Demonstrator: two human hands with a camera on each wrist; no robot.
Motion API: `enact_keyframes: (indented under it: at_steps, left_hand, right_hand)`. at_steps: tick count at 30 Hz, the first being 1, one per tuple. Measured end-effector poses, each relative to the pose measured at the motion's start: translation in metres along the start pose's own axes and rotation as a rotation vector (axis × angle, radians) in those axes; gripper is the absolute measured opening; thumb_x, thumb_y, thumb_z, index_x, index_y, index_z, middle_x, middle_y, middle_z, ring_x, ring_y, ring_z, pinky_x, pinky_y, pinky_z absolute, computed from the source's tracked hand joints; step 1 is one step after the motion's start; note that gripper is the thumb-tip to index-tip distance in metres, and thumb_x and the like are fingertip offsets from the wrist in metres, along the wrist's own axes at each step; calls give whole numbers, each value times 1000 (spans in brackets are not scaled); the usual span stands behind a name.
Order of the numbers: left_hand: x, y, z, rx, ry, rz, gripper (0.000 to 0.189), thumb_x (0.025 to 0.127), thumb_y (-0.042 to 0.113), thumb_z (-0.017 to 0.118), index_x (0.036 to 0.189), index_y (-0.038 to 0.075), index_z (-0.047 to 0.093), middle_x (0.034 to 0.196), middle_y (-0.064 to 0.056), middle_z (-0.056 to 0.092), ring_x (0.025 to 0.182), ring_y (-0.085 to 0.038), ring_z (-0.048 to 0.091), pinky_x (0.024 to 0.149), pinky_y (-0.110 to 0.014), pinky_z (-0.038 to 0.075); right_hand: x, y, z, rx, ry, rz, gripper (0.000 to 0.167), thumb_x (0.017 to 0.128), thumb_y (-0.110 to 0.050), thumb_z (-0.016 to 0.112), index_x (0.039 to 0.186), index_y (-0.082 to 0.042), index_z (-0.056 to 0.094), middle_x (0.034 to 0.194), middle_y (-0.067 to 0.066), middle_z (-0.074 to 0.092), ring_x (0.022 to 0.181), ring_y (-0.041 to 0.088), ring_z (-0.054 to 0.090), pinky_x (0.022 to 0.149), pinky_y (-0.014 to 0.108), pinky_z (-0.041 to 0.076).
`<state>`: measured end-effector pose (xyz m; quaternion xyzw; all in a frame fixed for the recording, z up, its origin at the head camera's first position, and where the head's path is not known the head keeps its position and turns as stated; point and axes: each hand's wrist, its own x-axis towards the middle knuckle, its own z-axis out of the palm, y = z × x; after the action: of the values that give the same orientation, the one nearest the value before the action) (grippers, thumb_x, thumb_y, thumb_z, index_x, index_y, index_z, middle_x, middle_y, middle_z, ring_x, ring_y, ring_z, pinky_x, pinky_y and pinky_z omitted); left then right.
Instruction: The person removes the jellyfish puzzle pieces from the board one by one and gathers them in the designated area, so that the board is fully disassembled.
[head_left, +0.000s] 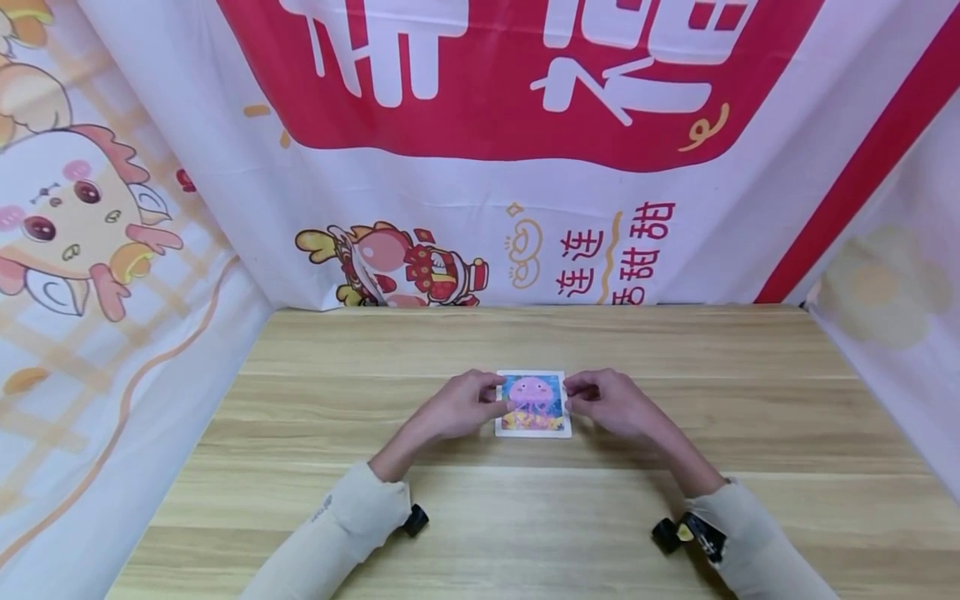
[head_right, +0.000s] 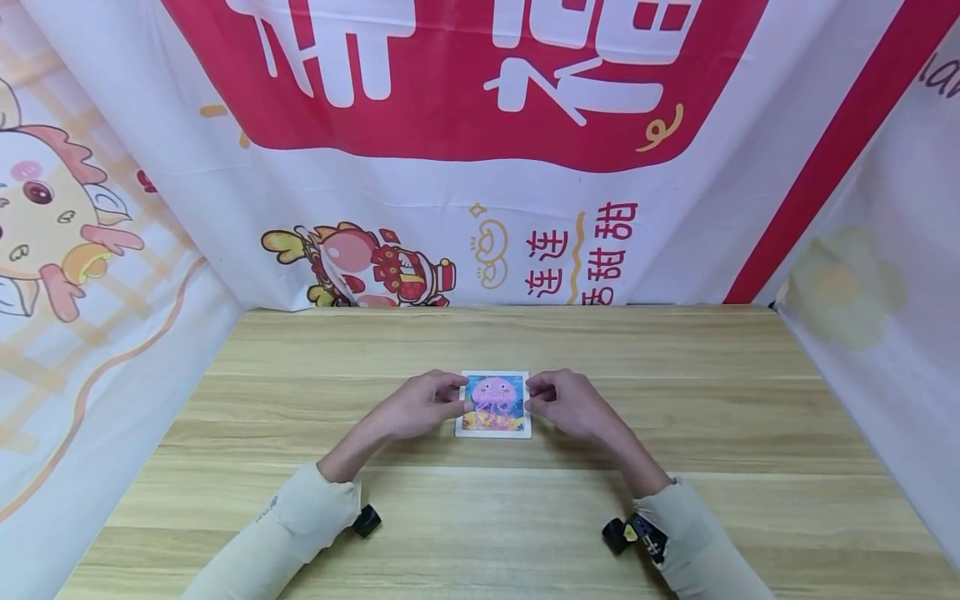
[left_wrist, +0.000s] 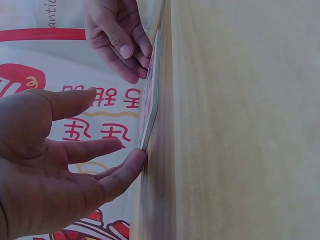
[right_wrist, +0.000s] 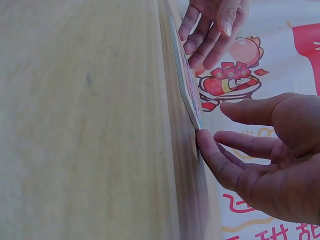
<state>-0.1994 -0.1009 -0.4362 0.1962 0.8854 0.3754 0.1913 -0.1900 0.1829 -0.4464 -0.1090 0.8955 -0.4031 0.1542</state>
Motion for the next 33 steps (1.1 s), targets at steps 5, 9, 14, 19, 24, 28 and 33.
enact_keyframes:
  at_steps: [5,9,14,19,24,28,33]
  left_hand:
    - [0,0,1,18,4,2,52,105,30,70,146,-1,64,100,-7,65,87,-19,54,74,-30,45]
    - [-1,1,1,20,3,-10,52,105,30,70,147,0,63,105,-8,65,92,-20,55,79,-33,47]
    - [-1,2,0,26,8,-3,51,106,31,69,147,0,64,111,-7,68,97,-19,57,88,-36,52]
    - [-1,2,-1,24,-10,17,52,106,31,69,148,0,62,106,-8,64,94,-20,55,81,-34,48]
    - [-4,1,-3,59,-36,37,56,106,32,70,152,2,59,117,-12,65,96,-20,56,83,-34,51]
    - [-7,0,-4,127,-66,36,58,106,35,69,154,5,57,143,-16,61,116,-25,63,103,-44,57]
    - [-11,2,-4,246,-87,46,57,106,37,69,155,9,58,164,-18,48,149,-35,50,124,-54,44]
  right_hand:
    - [0,1,1,8,1,14,36,103,-14,71,136,0,70,122,12,75,110,22,69,97,39,61]
    - [0,1,1,10,-6,18,37,103,-14,70,137,0,69,122,11,75,110,22,69,97,40,61]
    - [1,1,0,4,-8,20,38,103,-16,71,138,-1,69,121,10,75,110,21,68,96,39,60]
    - [1,0,-2,-9,1,8,40,103,-18,71,139,0,67,123,11,74,111,22,69,98,41,61]
    - [2,-3,-3,-55,28,-22,41,104,-20,71,140,-1,67,123,12,75,113,24,70,100,45,61]
    - [4,-7,-1,-78,35,-37,39,103,-17,71,140,-4,68,124,11,74,114,24,70,100,45,61]
    - [11,-12,3,-116,22,-89,37,102,-12,72,138,-5,69,124,11,74,112,23,70,98,42,63]
